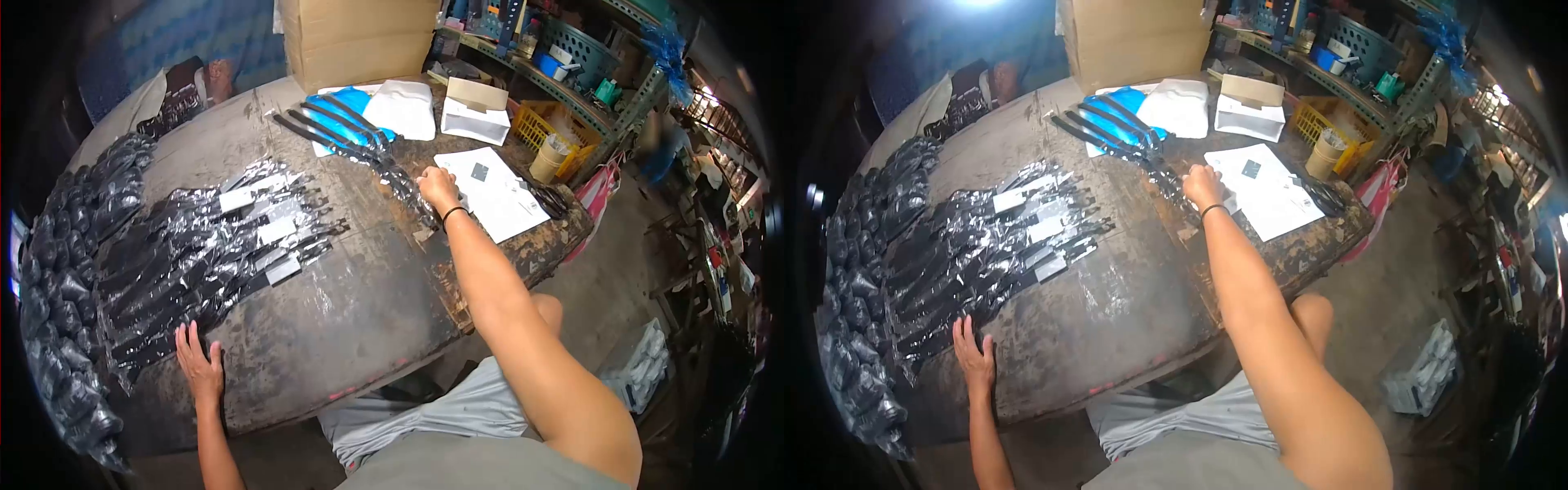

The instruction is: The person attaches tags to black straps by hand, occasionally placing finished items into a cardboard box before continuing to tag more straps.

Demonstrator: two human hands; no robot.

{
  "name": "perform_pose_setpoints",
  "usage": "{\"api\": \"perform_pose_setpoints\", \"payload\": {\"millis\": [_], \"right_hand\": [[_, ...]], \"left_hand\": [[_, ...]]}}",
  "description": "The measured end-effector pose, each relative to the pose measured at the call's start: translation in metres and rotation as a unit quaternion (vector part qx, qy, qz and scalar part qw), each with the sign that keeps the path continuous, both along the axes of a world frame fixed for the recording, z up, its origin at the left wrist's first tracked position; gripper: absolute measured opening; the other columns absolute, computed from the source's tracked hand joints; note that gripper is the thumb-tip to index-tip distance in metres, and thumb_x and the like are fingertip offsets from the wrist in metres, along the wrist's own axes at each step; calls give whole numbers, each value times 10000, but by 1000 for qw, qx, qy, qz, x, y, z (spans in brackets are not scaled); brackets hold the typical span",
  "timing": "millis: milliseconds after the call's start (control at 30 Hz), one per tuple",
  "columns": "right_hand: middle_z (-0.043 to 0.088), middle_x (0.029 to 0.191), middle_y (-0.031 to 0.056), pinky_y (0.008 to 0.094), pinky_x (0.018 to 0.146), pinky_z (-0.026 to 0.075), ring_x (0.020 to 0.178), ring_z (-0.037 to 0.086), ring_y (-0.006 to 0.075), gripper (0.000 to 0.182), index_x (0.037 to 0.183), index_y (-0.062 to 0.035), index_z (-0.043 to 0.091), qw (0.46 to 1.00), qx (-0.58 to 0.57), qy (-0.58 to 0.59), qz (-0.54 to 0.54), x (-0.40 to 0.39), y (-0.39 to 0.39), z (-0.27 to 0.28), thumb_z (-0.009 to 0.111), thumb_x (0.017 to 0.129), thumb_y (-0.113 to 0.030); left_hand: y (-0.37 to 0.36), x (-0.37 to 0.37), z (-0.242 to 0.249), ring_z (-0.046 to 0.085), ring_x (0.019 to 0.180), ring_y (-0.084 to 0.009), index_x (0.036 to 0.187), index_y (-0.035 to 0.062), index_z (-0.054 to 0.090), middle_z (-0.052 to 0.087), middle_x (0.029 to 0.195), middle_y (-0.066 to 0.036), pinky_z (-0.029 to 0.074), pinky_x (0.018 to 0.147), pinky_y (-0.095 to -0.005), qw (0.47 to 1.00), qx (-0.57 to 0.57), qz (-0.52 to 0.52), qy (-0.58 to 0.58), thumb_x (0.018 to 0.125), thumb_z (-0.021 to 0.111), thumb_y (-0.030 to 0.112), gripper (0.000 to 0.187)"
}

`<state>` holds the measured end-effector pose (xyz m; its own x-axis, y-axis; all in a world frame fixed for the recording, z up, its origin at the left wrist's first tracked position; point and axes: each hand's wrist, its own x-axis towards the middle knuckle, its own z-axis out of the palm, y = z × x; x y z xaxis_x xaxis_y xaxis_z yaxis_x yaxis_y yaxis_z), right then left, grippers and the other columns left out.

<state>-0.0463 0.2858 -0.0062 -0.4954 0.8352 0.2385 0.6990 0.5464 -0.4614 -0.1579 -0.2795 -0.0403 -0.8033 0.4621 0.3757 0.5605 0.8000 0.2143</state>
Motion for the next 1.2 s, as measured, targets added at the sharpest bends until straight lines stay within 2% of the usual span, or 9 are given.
{"api": "perform_pose_setpoints", "payload": {"millis": [200, 300, 533, 667, 800, 1000, 1067, 1133, 1200], "right_hand": [[451, 1373, 120, 526, 1042, 304, 1313, 341, 346, 537, 1178, -97, 636, 989, -104, -103, -13, -38, 4, 1, 713, 766, -434], [424, 1400, 108, 499, 1047, 292, 1327, 319, 330, 440, 1183, -121, 637, 983, -110, -148, -17, -56, 2, -2, 678, 787, -307], [619, 1155, 225, 444, 916, 477, 1111, 575, 390, 448, 1165, -36, 563, 992, -92, 52, 73, -73, 30, 33, 650, 772, -231], [640, 1090, 234, 400, 869, 496, 1008, 627, 356, 622, 1066, 29, 595, 962, -171, 112, 182, -83, 56, 83, 839, 622, -332], [630, 1088, 263, 421, 873, 495, 1067, 605, 365, 541, 1032, 45, 619, 975, 32, -48, 217, -73, 55, 131, 812, 628, -258], [653, 966, 220, 414, 828, 502, 926, 628, 383, 406, 1064, -63, 603, 889, 202, 229, 342, -66, 16, 233, 681, 695, -213], [662, 984, 139, 339, 776, 509, 906, 641, 244, 412, 1052, -35, 590, 884, 204, 230, 351, -49, -18, 283, 724, 721, -239], [671, 1020, 150, 318, 748, 497, 950, 636, 249, 407, 1071, -58, 656, 803, 287, 303, 426, -31, -45, 329, 719, 741, -288], [632, 1046, 133, 302, 778, 527, 900, 644, 208, 189, 1039, 15, 606, 788, 298, 352, 407, 11, -96, 364, 583, 855, -22]], "left_hand": [[-4, 0, -2, 277, 1363, -372, 1371, 52, 420, 335, 1446, -195, 225, 1115, -464, 1000, -6, -19, 13, 912, 560, 237, 514], [-7, -3, -7, 284, 1361, -373, 1361, 38, 430, 350, 1437, -198, 225, 1113, -468, 999, -11, -25, 18, 921, 552, 279, 517], [-7, -4, -4, 283, 1364, -368, 1362, 40, 432, 361, 1435, -185, 229, 1109, -469, 998, -36, -47, 31, 928, 518, 415, 580], [-6, -1, -2, 281, 1367, -363, 1372, 47, 421, 361, 1435, -181, 228, 1110, -468, 997, -32, -61, 41, 913, 529, 442, 614], [-8, -2, -5, 281, 1367, -363, 1384, 56, 405, 360, 1435, -178, 226, 1111, -469, 996, -33, -65, 48, 904, 541, 438, 628], [19, 1, 7, 322, 1332, -382, 1361, 32, 421, 387, 1402, -200, 254, 1096, -482, 993, -2, -101, 64, 867, 618, 366, 629], [60, 7, 25, 321, 1335, -377, 1377, 22, 402, 375, 1410, -211, 254, 1101, -466, 980, 117, -143, 78, 850, 657, 318, 657], [109, 18, 55, 319, 1338, -373, 1393, 9, 375, 351, 1422, -227, 254, 1102, -453, 959, 218, -172, 64, 807, 715, 312, 742], [155, 28, 88, 300, 1349, -379, 1418, -3, 323, 320, 1440, -239, 245, 1107, -443, 938, 261, -216, 73, 752, 766, 357, 877]]}}
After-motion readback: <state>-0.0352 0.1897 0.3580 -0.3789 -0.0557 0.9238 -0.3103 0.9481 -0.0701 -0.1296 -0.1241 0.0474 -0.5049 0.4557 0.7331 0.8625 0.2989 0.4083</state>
